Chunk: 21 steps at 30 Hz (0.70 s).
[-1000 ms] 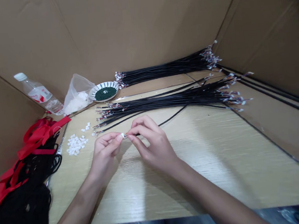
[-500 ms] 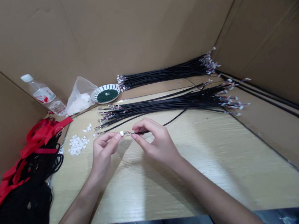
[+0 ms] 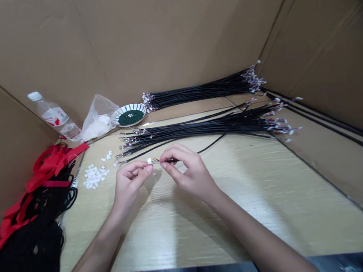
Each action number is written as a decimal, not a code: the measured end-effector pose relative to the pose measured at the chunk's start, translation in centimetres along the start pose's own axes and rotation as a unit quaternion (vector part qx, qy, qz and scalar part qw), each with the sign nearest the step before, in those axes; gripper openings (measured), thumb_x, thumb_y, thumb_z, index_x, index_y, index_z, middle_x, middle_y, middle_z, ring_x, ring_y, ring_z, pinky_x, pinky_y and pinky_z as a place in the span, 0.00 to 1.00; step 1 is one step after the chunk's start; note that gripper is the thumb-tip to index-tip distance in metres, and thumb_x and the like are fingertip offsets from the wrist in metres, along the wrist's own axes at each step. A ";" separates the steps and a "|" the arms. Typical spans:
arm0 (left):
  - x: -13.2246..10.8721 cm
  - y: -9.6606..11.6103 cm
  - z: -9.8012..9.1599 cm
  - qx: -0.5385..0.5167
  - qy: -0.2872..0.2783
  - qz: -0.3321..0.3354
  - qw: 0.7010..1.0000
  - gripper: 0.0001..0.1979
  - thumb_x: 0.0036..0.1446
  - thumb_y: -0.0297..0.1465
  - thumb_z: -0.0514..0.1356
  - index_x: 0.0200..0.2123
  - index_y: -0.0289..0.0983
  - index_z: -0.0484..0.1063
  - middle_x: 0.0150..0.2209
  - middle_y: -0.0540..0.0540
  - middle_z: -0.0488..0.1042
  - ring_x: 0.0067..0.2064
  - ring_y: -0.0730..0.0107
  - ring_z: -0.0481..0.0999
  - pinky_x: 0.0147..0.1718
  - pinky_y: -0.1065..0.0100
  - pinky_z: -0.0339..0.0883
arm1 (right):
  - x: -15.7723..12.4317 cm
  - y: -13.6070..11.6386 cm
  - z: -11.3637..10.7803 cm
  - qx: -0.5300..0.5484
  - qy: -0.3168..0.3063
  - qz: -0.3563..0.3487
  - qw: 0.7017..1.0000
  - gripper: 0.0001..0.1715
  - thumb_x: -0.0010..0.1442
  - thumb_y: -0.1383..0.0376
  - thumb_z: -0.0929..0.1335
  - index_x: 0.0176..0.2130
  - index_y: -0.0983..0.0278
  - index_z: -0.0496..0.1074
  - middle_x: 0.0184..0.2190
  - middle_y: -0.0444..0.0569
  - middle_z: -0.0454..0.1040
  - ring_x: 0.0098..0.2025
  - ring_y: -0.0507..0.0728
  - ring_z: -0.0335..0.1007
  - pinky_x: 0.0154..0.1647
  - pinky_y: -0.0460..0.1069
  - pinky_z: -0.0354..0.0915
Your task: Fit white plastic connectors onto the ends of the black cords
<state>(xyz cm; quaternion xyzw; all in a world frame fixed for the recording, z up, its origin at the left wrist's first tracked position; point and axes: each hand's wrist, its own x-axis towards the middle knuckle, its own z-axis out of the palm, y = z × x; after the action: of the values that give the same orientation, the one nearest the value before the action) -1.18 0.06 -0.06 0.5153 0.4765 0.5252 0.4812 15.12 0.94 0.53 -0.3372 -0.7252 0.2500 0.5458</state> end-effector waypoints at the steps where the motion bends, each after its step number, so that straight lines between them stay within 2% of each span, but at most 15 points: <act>1: 0.0 0.0 0.0 -0.001 0.002 -0.001 1.000 0.09 0.46 0.35 0.67 0.26 0.34 0.76 0.14 0.56 0.59 0.17 0.83 0.50 0.17 0.75 0.45 | 0.0 0.0 0.0 0.002 -0.002 0.002 1.000 0.07 0.57 0.75 0.64 0.31 0.65 0.70 0.30 0.47 0.70 0.35 0.53 0.66 0.35 0.48 0.63; 6: -0.1 0.0 0.2 0.008 -0.003 -0.006 1.000 0.11 0.45 0.36 0.67 0.25 0.34 0.75 0.14 0.57 0.57 0.18 0.83 0.49 0.18 0.75 0.44 | -0.1 0.1 0.0 0.005 -0.007 0.020 1.000 0.05 0.56 0.74 0.66 0.32 0.65 0.70 0.30 0.47 0.69 0.33 0.53 0.65 0.32 0.47 0.62; 10: -0.2 0.1 0.4 0.016 -0.010 -0.010 1.000 0.09 0.45 0.34 0.67 0.24 0.34 0.74 0.14 0.57 0.57 0.18 0.82 0.49 0.18 0.74 0.44 | -0.1 0.1 0.1 0.006 -0.013 0.022 1.000 0.06 0.57 0.73 0.65 0.30 0.64 0.68 0.29 0.46 0.68 0.33 0.53 0.65 0.33 0.47 0.62; 14: -0.2 0.0 0.0 0.011 0.009 0.024 1.000 0.07 0.49 0.33 0.64 0.25 0.34 0.73 0.15 0.56 0.58 0.19 0.80 0.51 0.19 0.73 0.45 | -0.1 0.0 0.3 0.001 -0.031 0.039 0.999 0.07 0.58 0.74 0.64 0.30 0.64 0.66 0.29 0.45 0.67 0.34 0.53 0.64 0.34 0.47 0.61; 17: -0.1 -0.1 -0.3 0.011 0.017 0.051 0.998 0.10 0.53 0.34 0.60 0.23 0.34 0.71 0.15 0.56 0.56 0.19 0.79 0.52 0.20 0.72 0.45 | -0.2 0.1 0.4 -0.004 -0.042 0.046 0.998 0.07 0.58 0.74 0.63 0.30 0.63 0.65 0.30 0.46 0.67 0.34 0.53 0.64 0.36 0.47 0.61; 21: 0.0 -0.1 -0.3 0.059 0.012 0.042 0.997 0.14 0.54 0.36 0.60 0.22 0.33 0.71 0.14 0.56 0.54 0.18 0.80 0.50 0.19 0.72 0.43 | -0.3 0.3 0.5 -0.016 -0.055 0.044 0.997 0.07 0.59 0.74 0.63 0.31 0.64 0.65 0.31 0.47 0.67 0.35 0.54 0.64 0.37 0.48 0.62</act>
<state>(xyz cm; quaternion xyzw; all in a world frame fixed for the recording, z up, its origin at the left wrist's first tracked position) -1.53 0.04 -0.15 0.5562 0.4902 0.5223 0.4214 14.72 0.91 -0.03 -0.3630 -0.7423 0.2800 0.4886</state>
